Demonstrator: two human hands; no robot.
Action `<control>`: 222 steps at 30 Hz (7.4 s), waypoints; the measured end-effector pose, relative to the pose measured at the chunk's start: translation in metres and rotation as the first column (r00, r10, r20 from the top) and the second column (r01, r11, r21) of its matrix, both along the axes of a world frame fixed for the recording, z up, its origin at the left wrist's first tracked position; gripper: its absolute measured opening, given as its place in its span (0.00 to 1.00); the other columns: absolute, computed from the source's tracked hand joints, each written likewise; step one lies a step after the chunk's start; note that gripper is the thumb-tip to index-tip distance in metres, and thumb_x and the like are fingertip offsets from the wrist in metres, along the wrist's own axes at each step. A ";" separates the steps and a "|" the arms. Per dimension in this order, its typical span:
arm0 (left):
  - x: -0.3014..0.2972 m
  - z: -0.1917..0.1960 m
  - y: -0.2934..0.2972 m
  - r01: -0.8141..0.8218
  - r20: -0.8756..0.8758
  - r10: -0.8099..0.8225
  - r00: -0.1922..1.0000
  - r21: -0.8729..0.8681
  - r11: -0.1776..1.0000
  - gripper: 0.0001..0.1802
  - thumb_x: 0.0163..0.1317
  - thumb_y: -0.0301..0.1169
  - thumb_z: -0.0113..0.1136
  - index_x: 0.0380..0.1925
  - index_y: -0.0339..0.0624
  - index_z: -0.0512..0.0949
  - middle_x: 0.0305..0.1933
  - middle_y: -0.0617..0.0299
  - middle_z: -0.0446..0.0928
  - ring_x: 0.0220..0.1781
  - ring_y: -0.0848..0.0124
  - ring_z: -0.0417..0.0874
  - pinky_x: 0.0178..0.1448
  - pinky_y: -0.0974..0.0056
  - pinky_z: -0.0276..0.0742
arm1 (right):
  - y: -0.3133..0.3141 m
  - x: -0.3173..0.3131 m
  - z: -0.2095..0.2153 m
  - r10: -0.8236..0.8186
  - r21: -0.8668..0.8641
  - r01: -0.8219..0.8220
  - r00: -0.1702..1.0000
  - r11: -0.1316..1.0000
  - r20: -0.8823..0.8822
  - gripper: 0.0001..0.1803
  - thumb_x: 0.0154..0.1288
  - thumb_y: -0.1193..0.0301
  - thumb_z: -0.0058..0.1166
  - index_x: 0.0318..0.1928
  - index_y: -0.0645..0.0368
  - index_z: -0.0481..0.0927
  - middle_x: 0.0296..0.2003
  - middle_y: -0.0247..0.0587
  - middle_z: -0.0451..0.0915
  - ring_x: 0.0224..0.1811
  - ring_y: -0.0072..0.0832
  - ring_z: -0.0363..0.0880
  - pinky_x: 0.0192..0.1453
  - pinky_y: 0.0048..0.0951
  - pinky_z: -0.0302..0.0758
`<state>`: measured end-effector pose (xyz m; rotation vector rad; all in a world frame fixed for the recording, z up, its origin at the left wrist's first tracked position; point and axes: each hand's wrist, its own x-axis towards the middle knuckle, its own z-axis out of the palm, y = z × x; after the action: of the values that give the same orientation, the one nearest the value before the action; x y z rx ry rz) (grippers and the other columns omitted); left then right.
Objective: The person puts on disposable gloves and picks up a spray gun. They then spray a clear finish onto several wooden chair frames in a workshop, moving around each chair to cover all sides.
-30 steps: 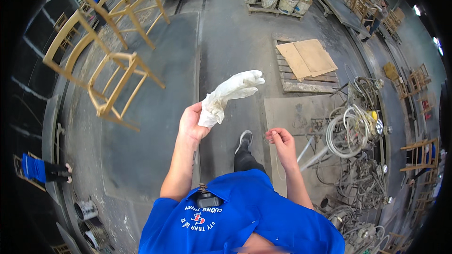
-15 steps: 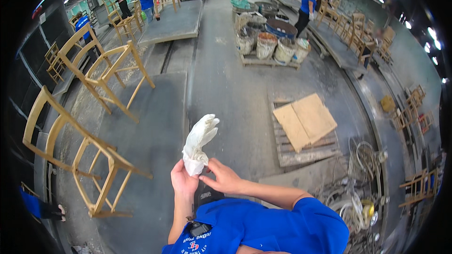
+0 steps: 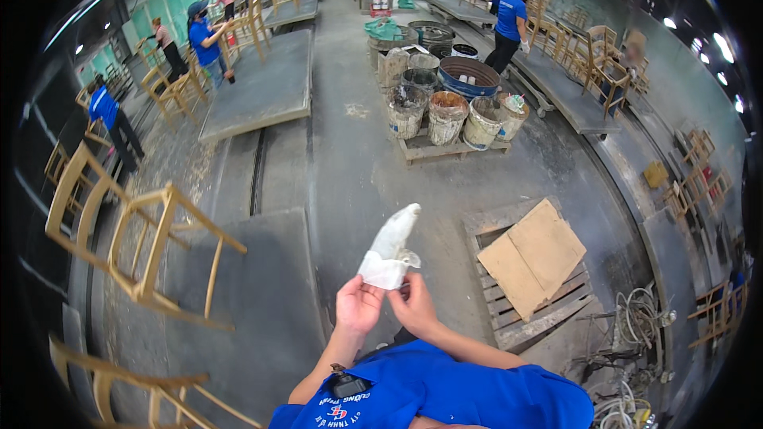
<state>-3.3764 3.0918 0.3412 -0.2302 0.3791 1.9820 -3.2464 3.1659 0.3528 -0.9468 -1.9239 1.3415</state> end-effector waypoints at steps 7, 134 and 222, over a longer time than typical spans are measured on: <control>-0.124 -0.005 0.183 0.130 0.029 -0.127 0.991 -0.129 0.983 0.21 0.73 0.28 0.44 0.61 0.25 0.67 0.64 0.44 0.73 0.68 0.54 0.75 0.75 0.50 0.71 | 0.183 -0.119 -0.042 -0.237 0.112 0.240 0.971 0.964 -0.040 0.10 0.68 0.71 0.55 0.45 0.65 0.75 0.36 0.48 0.80 0.34 0.35 0.82 0.38 0.37 0.77; -2.904 0.064 2.841 -0.268 -0.474 0.310 0.824 0.156 0.951 0.46 0.71 0.69 0.38 0.74 0.45 0.61 0.73 0.44 0.66 0.73 0.49 0.69 0.77 0.46 0.63 | 2.786 -2.888 0.065 0.422 0.503 -0.368 0.906 0.782 0.007 0.22 0.64 0.69 0.65 0.56 0.60 0.75 0.40 0.43 0.77 0.34 0.35 0.80 0.35 0.37 0.77; -4.302 0.098 4.005 -0.602 -0.825 0.030 0.564 -0.387 0.698 0.31 0.72 0.55 0.51 0.61 0.43 0.74 0.61 0.55 0.75 0.58 0.58 0.80 0.61 0.52 0.75 | 3.950 -4.296 0.102 0.383 0.787 0.082 0.840 0.611 -0.385 0.23 0.58 0.74 0.65 0.54 0.53 0.73 0.52 0.47 0.65 0.50 0.44 0.72 0.54 0.45 0.71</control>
<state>-7.6782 7.0972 0.4391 0.1852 1.7445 2.1793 -7.5429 7.1155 0.4545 0.0570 -1.8597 0.5704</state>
